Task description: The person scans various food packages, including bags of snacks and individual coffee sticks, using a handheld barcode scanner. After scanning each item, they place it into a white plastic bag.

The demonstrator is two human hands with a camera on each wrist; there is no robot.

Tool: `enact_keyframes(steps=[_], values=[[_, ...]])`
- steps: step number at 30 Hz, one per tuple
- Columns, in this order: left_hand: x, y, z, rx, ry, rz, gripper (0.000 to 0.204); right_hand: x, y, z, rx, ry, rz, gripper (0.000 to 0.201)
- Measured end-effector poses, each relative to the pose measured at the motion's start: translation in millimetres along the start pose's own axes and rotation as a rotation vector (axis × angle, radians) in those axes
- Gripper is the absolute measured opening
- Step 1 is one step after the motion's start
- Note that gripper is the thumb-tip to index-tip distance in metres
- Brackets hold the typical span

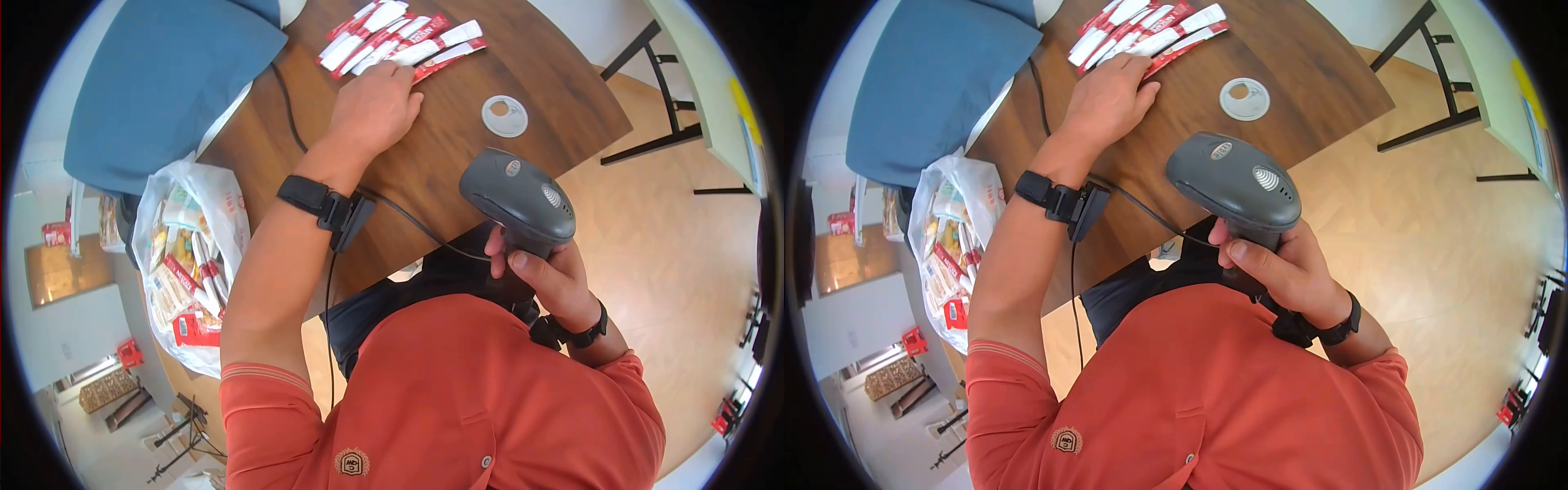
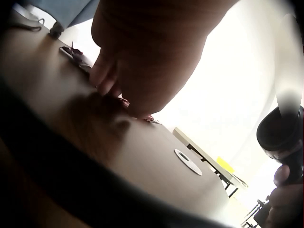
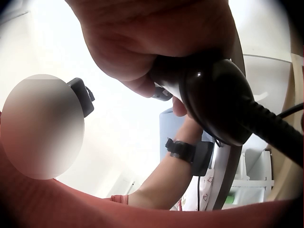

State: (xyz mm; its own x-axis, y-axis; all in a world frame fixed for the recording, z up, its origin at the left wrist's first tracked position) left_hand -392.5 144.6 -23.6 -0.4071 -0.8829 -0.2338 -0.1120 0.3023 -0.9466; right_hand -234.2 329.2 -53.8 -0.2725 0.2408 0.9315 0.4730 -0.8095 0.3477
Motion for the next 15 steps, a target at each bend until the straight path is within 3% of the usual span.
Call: enact_keyframes(steps=[5, 11, 13, 14, 15], values=[[12.2, 3.7, 0.8, 0.04, -0.13, -0.04, 0.025, -3.3, -8.3, 4.0, -0.01, 0.012, 0.003, 0.023], [26.7, -12.5, 55.4, 0.211, -0.265, 0.17, 0.024, -4.0, -2.7, -4.8, 0.047, 0.004, 0.007, 0.023], [38.8, -12.2, 89.6, 0.35, -0.579, 0.565, 0.024, -5.5, -1.2, -7.7, 0.048, -0.003, 0.001, 0.023], [37.4, -23.6, 98.5, 0.35, -0.584, 0.56, 0.024, -5.6, -0.4, -9.5, 0.047, -0.01, 0.004, 0.023], [38.7, -25.4, 116.1, 0.383, -0.724, 0.755, 0.023, -6.5, 0.9, -11.2, 0.051, -0.008, 0.0, 0.023]])
Point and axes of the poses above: each hand's wrist, its own z-axis away from the middle knuckle, its own y-axis out of the palm, x = y × z, the point moved 10 cm from there along -z, towards the middle knuckle, and after that the axes turned 9 degrees about z, right-handed, at the moved point
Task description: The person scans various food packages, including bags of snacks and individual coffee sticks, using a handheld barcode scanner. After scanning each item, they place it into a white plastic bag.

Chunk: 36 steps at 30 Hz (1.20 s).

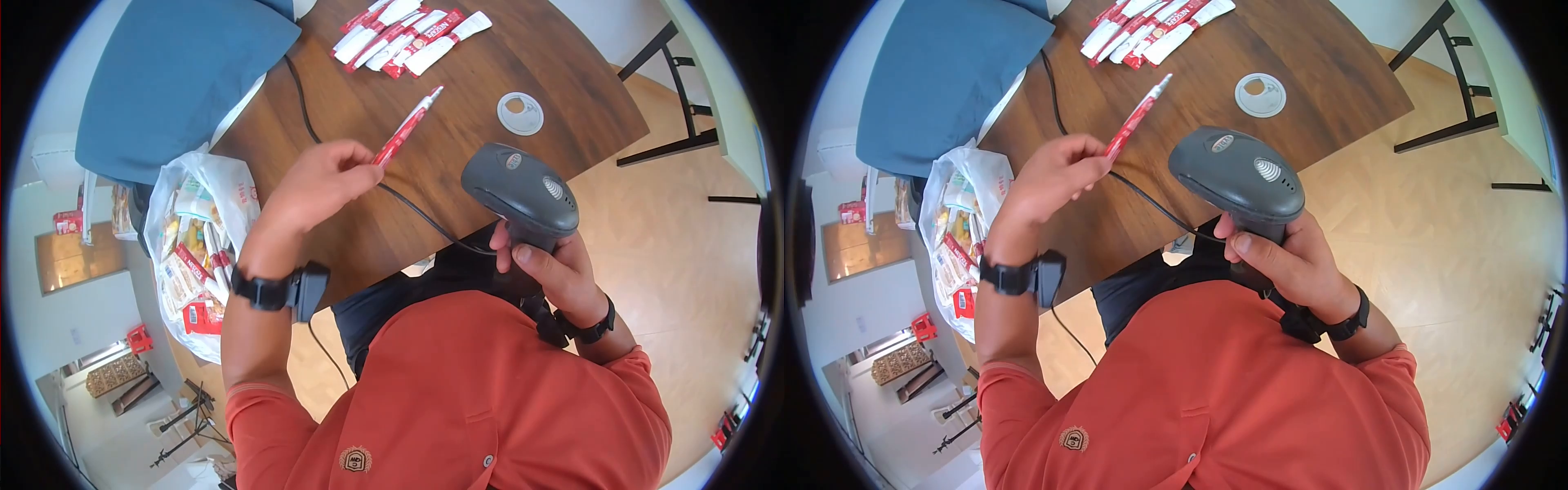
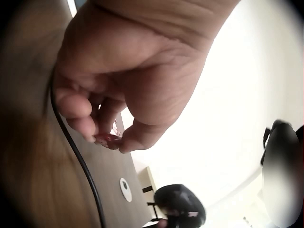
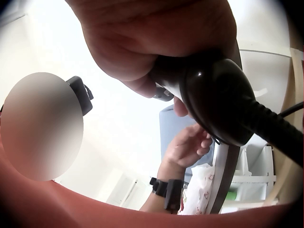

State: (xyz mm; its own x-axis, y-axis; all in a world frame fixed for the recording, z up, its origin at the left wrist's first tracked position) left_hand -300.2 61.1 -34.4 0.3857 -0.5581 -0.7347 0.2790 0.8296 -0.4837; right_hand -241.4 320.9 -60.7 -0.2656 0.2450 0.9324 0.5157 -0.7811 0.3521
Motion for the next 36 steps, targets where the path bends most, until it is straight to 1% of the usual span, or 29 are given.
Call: enact_keyframes(steps=[1, 2, 4, 6, 8, 15, 18, 20, 23, 27, 33, 36], values=[[14.0, 2.8, 13.7, 0.056, -0.118, 0.204, 0.021, 0.3, 1.7, -1.9, 0.008, -0.009, -0.002, 0.023], [20.0, -0.1, 26.2, 0.05, -0.121, 0.206, 0.021, 1.1, 3.9, -4.1, 0.017, -0.02, -0.002, 0.023], [27.9, 2.7, 49.9, 0.093, -0.104, 0.478, 0.018, 1.7, 9.0, -8.1, 0.024, -0.015, 0.003, 0.023], [33.0, 4.3, 68.7, 0.106, -0.088, 0.525, 0.017, 0.5, 14.4, -12.1, 0.033, -0.009, 0.008, 0.023], [39.8, 6.4, 85.7, 0.105, -0.116, 0.626, 0.018, -0.8, 21.6, -16.6, 0.064, -0.012, 0.044, 0.022], [68.9, 6.6, 116.6, 0.081, -0.137, 0.728, 0.02, -6.5, 50.7, -26.4, 0.127, 0.014, 0.077, 0.02], [77.3, 3.5, 126.0, 0.075, -0.123, 0.745, 0.02, -10.7, 59.4, -27.6, 0.138, 0.035, 0.103, 0.018], [81.8, 1.8, 130.7, 0.071, -0.116, 0.766, 0.02, -9.7, 64.2, -29.3, 0.11, 0.031, 0.118, 0.018], [86.4, -2.1, 135.8, 0.057, -0.098, 0.788, 0.021, -15.7, 72.6, -29.7, 0.164, 0.057, 0.119, 0.017], [88.4, -3.4, 139.6, 0.071, -0.08, 0.784, 0.02, -20.7, 81.7, -28.8, 0.188, 0.102, 0.109, 0.016], [93.7, -3.9, 143.9, 0.096, -0.076, 0.783, 0.018, -20.6, 87.7, -30.5, 0.188, 0.093, 0.168, 0.017], [93.0, -2.6, 145.7, 0.113, -0.072, 0.789, 0.018, -19.0, 86.6, -32.3, 0.153, 0.066, 0.219, 0.018]])
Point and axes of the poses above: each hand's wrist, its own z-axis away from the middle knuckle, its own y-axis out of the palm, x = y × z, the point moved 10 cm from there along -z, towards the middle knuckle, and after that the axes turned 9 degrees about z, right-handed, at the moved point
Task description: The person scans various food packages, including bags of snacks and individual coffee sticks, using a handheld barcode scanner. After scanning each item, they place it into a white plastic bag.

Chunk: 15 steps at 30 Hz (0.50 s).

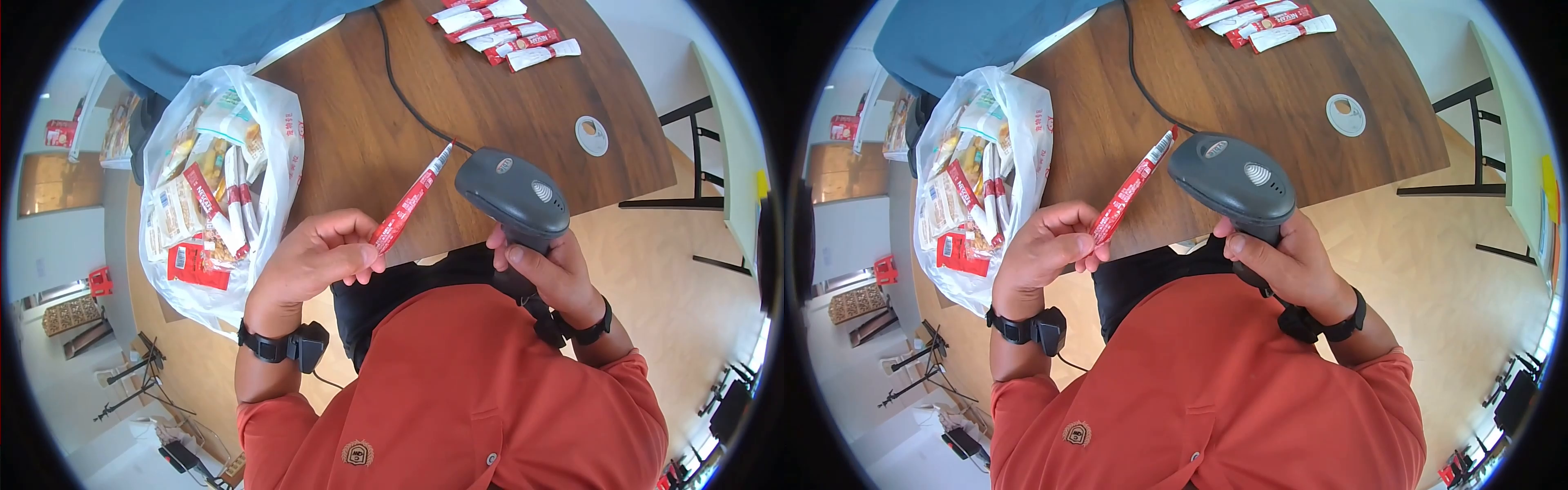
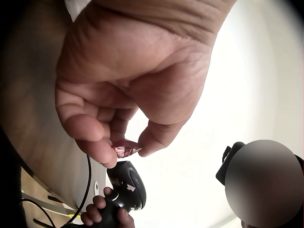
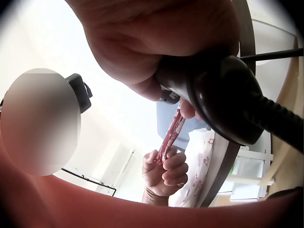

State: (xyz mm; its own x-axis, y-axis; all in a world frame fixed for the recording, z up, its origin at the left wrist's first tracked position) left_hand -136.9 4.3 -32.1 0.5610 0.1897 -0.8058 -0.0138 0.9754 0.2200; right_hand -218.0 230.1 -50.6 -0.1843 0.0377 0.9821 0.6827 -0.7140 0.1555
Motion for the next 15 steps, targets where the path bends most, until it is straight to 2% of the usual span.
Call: enact_keyframes(steps=[9, 12, 15], values=[[-0.1, 3.9, -0.5, 0.003, -0.006, -0.07, 0.017, -3.9, 1.4, -1.1, 0.03, 0.046, -0.017, 0.019], [-0.9, 5.9, -1.5, 0.009, -0.011, -0.071, 0.017, -0.8, -2.9, -2.2, -0.037, 0.021, -0.036, 0.019], [-1.9, 8.8, -0.6, 0.009, -0.015, -0.066, 0.017, -3.4, -3.0, -2.2, 0.013, 0.031, -0.033, 0.019]])
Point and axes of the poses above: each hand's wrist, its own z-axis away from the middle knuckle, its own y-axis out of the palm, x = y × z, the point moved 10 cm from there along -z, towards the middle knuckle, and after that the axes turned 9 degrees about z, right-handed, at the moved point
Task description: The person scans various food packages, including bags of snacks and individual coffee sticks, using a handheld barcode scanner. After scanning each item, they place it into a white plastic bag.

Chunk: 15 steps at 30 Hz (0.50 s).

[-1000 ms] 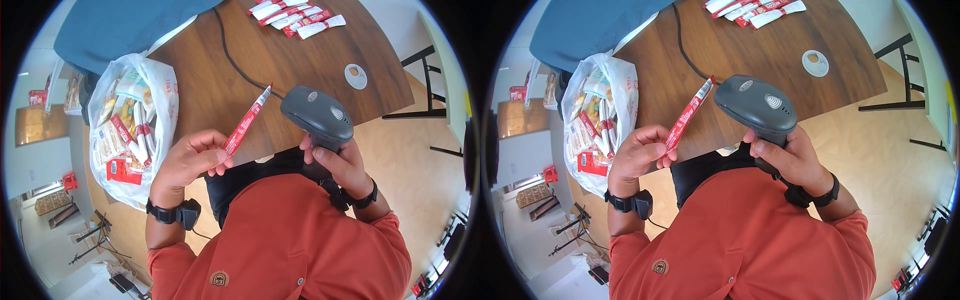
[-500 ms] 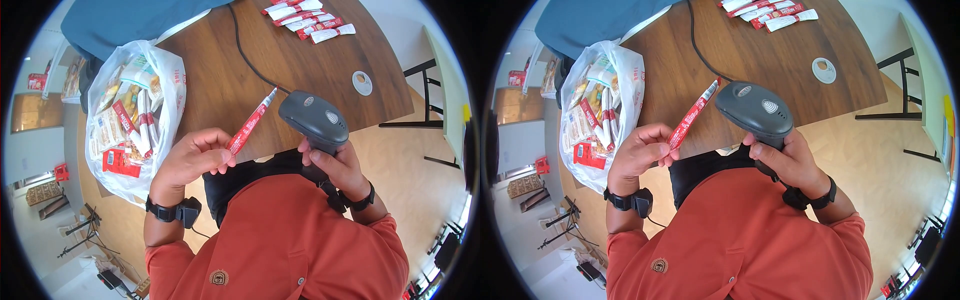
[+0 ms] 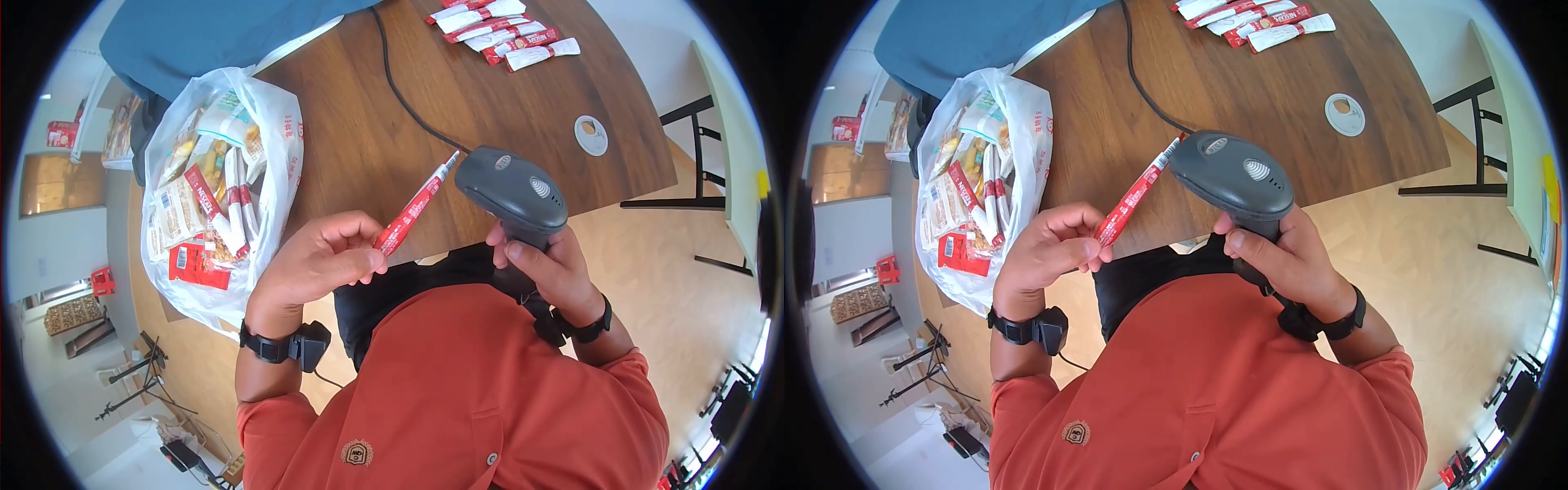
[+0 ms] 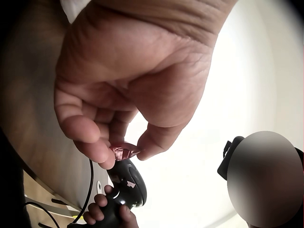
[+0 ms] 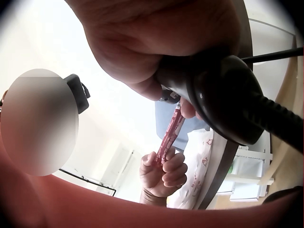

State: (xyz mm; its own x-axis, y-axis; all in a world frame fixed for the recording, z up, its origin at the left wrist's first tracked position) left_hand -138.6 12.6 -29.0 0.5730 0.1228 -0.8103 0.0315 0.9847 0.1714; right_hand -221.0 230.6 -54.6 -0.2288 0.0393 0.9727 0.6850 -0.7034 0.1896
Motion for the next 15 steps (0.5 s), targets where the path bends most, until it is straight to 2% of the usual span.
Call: enact_keyframes(steps=[15], values=[[-2.2, 8.1, 0.7, -0.009, -0.004, 0.012, 0.017, -1.1, -5.2, 2.3, -0.02, -0.006, -0.007, 0.02]])
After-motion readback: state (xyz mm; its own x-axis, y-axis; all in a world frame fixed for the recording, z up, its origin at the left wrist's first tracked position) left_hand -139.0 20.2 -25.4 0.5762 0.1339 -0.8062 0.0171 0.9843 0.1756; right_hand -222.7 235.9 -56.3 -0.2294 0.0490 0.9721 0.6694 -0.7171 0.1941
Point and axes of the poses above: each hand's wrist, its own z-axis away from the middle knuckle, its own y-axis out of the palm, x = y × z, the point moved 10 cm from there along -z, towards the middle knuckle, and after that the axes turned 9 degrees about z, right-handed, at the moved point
